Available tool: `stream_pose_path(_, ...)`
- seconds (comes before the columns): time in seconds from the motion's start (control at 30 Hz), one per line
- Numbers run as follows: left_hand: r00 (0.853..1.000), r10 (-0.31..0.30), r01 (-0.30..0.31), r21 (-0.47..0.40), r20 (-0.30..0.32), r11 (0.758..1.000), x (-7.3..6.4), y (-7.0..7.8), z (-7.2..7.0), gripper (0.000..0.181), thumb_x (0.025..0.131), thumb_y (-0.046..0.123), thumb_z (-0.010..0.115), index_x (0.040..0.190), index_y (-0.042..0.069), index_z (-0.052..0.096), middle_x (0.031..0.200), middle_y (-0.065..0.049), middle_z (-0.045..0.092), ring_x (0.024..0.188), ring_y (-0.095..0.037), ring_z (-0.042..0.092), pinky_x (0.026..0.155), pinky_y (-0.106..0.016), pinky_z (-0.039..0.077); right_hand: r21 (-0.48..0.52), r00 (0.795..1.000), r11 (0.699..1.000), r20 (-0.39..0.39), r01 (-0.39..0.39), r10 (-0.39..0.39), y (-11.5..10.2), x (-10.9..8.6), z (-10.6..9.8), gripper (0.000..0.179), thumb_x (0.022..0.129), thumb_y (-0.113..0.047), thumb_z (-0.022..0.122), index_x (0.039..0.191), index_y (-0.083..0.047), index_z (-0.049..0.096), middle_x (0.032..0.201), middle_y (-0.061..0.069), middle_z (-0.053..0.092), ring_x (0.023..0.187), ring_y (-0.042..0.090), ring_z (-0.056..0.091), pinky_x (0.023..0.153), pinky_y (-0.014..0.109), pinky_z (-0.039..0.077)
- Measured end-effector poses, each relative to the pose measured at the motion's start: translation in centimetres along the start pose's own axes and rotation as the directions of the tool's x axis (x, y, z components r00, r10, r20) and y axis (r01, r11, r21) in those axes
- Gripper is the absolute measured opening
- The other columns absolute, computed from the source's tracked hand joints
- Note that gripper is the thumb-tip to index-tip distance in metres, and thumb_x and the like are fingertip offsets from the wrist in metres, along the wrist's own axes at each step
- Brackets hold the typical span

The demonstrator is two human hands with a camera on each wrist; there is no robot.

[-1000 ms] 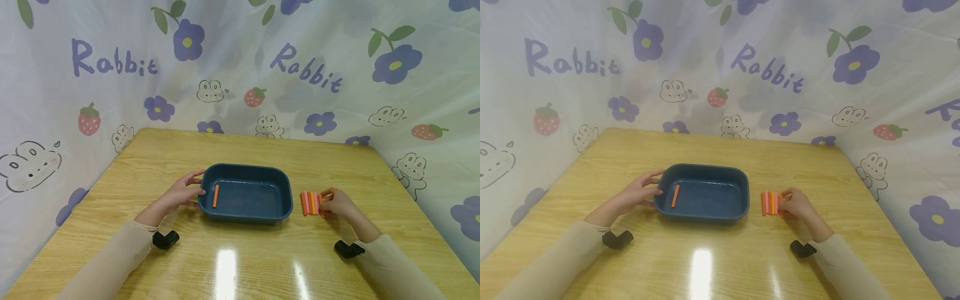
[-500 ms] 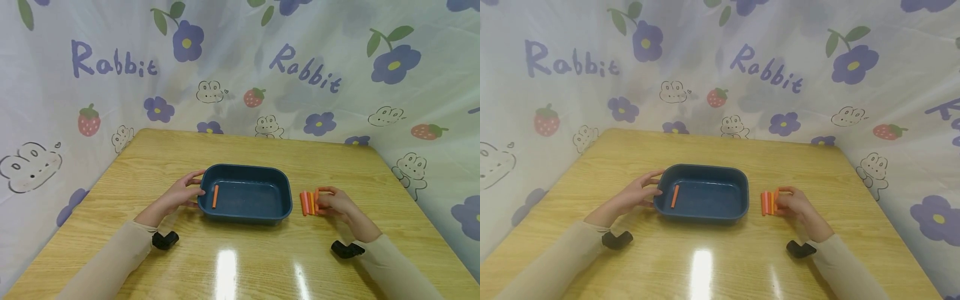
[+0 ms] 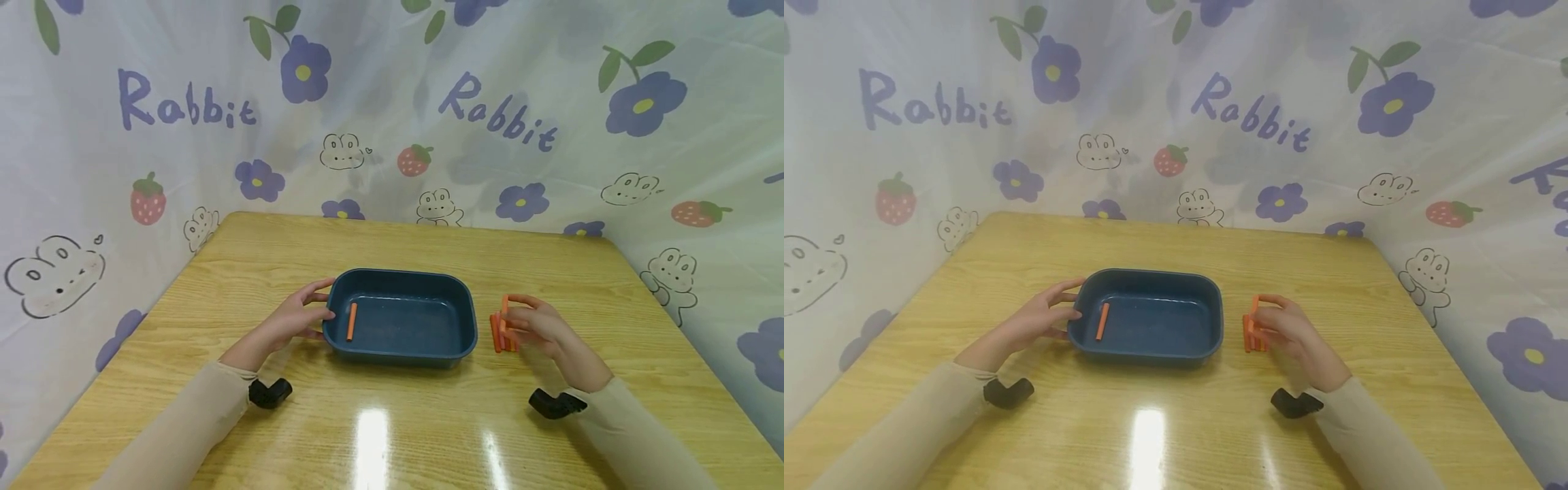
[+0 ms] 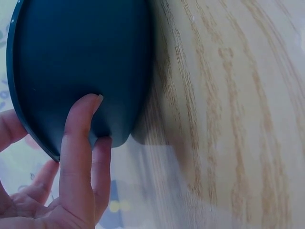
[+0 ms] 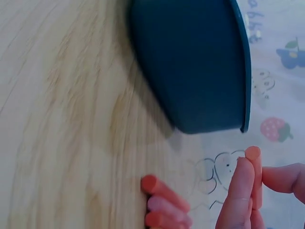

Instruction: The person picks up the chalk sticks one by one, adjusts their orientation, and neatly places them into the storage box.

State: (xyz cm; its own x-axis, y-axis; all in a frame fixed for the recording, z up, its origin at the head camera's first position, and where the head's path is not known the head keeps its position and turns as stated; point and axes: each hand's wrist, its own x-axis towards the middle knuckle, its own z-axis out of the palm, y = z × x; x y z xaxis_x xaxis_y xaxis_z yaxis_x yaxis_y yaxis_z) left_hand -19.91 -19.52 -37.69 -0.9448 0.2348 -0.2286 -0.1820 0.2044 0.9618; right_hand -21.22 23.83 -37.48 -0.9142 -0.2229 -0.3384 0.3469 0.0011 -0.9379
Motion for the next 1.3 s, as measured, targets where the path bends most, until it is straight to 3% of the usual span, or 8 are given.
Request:
stream_pose_path(0.33, 1.0, -0.001, 0.001, 0.001, 0.003, 1.0, 0.0, 0.2, 0.0, 0.068, 0.088, 0.002, 0.055, 0.148, 0.014, 0.026, 0.137, -0.025, 0.032, 0.1, -0.034, 0.058, 0.07, -0.046, 0.055, 0.192, 0.999, 0.981, 0.031, 0.009, -0.015, -1.0, 0.2, 1.8, 0.064, 0.093, 0.0, 0.049, 0.145, 0.001, 0.012, 0.097, 0.006, 0.056, 0.083, 0.015, 0.06, 0.076, 0.029, 0.053)
stream_pose_path(0.73, 1.0, -0.006, 0.006, 0.006, -0.002, 1.0, -0.1, 0.3, 0.1, 0.067, 0.088, 0.002, 0.056, 0.147, 0.015, 0.028, 0.137, -0.023, 0.033, 0.102, -0.036, 0.057, 0.069, -0.045, 0.055, 0.205, 0.999, 0.979, 0.039, -0.004, -0.004, -2.6, 1.2, 4.4, 0.062, 0.095, 0.0, 0.045, 0.148, -0.002, 0.013, 0.128, 0.015, 0.034, 0.094, 0.017, 0.057, 0.082, 0.029, 0.051)
stream_pose_path(1.0, 1.0, 0.0, 0.0, 0.0, 0.0, 1.0, -0.1, 0.2, 0.0, 0.067, 0.088, 0.002, 0.055, 0.147, 0.015, 0.027, 0.137, -0.024, 0.033, 0.099, -0.034, 0.058, 0.069, -0.045, 0.055, 0.179, 0.998, 0.984, 0.07, -0.012, 0.0, -3.6, 1.7, 6.2, 0.062, 0.095, 0.002, 0.044, 0.148, -0.003, 0.012, 0.144, 0.022, 0.021, 0.125, 0.037, 0.035, 0.089, 0.035, 0.048)
stream_pose_path(1.2, 1.0, 0.005, -0.005, -0.007, 0.003, 1.0, -0.1, 0.0, 0.0, 0.067, 0.088, 0.001, 0.055, 0.147, 0.015, 0.027, 0.136, -0.024, 0.034, 0.098, -0.033, 0.059, 0.069, -0.046, 0.055, 0.149, 0.997, 0.989, 0.081, -0.022, 0.01, -4.3, 2.2, 7.6, 0.063, 0.093, 0.004, 0.047, 0.147, -0.003, 0.016, 0.143, 0.025, 0.024, 0.106, 0.032, 0.05, 0.088, 0.038, 0.049)
stream_pose_path(1.3, 1.0, 0.005, -0.005, -0.009, 0.003, 1.0, -0.1, 0.0, 0.0, 0.067, 0.088, 0.001, 0.055, 0.147, 0.015, 0.027, 0.136, -0.024, 0.034, 0.097, -0.032, 0.06, 0.07, -0.046, 0.054, 0.16, 0.995, 0.986, 0.094, -0.047, 0.032, -4.6, 2.5, 8.4, 0.062, 0.093, 0.004, 0.047, 0.147, -0.003, 0.018, 0.143, 0.024, 0.027, 0.106, 0.031, 0.05, 0.088, 0.039, 0.049)
